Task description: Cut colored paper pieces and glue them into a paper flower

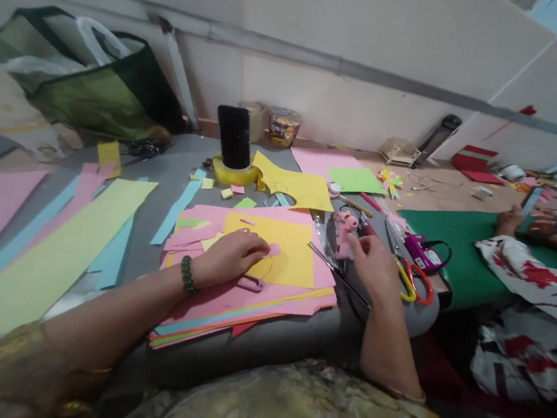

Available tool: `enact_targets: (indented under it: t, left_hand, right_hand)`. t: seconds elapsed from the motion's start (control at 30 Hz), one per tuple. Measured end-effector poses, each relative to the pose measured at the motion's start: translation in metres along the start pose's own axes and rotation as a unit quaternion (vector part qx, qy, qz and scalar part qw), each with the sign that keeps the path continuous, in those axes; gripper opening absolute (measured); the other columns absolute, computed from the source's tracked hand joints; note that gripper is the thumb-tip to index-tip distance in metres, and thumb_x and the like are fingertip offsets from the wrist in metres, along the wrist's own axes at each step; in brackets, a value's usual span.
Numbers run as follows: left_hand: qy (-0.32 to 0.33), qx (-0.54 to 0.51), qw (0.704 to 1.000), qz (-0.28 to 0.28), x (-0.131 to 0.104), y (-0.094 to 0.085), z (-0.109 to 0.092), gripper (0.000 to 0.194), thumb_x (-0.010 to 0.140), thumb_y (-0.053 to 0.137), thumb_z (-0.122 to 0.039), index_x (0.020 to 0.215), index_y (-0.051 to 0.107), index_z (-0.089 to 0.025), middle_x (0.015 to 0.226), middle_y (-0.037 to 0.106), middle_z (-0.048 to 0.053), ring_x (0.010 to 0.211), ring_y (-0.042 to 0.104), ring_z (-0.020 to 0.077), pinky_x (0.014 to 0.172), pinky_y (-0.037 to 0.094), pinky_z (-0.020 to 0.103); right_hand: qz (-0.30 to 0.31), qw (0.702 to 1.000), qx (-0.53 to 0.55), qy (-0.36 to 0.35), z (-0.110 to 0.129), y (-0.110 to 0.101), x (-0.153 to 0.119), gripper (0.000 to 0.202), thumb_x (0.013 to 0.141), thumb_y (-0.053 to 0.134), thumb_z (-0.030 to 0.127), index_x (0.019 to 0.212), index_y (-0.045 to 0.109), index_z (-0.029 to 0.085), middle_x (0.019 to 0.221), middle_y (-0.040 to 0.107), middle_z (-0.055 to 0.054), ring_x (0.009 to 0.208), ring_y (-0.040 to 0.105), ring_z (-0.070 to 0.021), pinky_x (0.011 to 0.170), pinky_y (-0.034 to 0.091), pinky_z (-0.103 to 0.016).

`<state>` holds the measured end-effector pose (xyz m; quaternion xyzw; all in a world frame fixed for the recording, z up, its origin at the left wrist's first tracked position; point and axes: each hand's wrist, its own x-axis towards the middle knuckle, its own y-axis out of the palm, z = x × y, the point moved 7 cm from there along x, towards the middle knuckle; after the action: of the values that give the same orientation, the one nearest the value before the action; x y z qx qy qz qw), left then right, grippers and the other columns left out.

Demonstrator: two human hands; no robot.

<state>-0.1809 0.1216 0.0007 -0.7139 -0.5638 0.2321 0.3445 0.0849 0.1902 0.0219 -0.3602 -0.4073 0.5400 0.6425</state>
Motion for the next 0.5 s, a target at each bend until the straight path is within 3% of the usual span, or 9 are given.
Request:
enact_targets:
  t: [0.07,0.2,0.27,0.37,0.5]
  left_hand:
    - [0.032,0.036,0.999,0.012,0.002,0.004,0.000,0.028,0.091,0.049,-0.028,0.087,0.076,-0.020,0.089,0.073,0.011,0.082,0.062,0.0242,0.074,0.045,0.033]
    - [0.089,0.094,0.991,0.016,0.002,0.007,0.000,0.036,0.095,0.043,-0.023,0.094,0.079,-0.018,0.083,0.068,0.011,0.076,0.060,0.0211,0.069,0.044,0.030]
    - [0.103,0.108,0.989,0.015,0.000,0.008,0.001,0.037,0.097,0.042,-0.022,0.097,0.079,-0.018,0.083,0.068,0.011,0.074,0.060,0.0203,0.068,0.044,0.030]
    - [0.111,0.123,0.986,0.013,-0.002,0.008,0.001,0.036,0.097,0.044,-0.020,0.097,0.079,-0.018,0.082,0.067,0.010,0.072,0.059,0.0191,0.067,0.043,0.029]
    - [0.111,0.127,0.986,0.001,-0.002,0.009,0.000,0.035,0.097,0.044,-0.019,0.097,0.079,-0.019,0.079,0.066,0.008,0.070,0.059,0.0177,0.066,0.043,0.028]
  right_hand:
    - [0.036,0.999,0.004,-0.029,0.003,0.016,0.010,0.031,0.087,0.057,0.047,0.083,0.067,0.018,0.084,0.073,-0.013,0.083,0.067,-0.0273,0.070,0.044,-0.033]
    - [0.065,0.994,0.084,-0.027,0.005,0.037,0.022,0.023,0.078,0.061,0.039,0.065,0.060,0.020,0.052,0.059,-0.001,0.058,0.059,-0.0198,0.057,0.040,-0.029]
    - [-0.001,0.990,0.137,-0.024,0.000,0.026,0.024,0.024,0.076,0.059,0.038,0.059,0.054,0.022,0.046,0.048,0.003,0.050,0.049,-0.0160,0.052,0.037,-0.028]
    - [-0.160,0.969,0.186,-0.028,-0.012,-0.007,0.025,0.026,0.074,0.060,0.042,0.059,0.049,0.024,0.047,0.041,0.005,0.049,0.040,-0.0145,0.050,0.036,-0.028]
    - [-0.278,0.942,0.178,-0.056,-0.017,-0.028,0.030,0.027,0.078,0.061,0.043,0.064,0.051,0.022,0.055,0.044,0.002,0.057,0.043,-0.0167,0.057,0.039,-0.031]
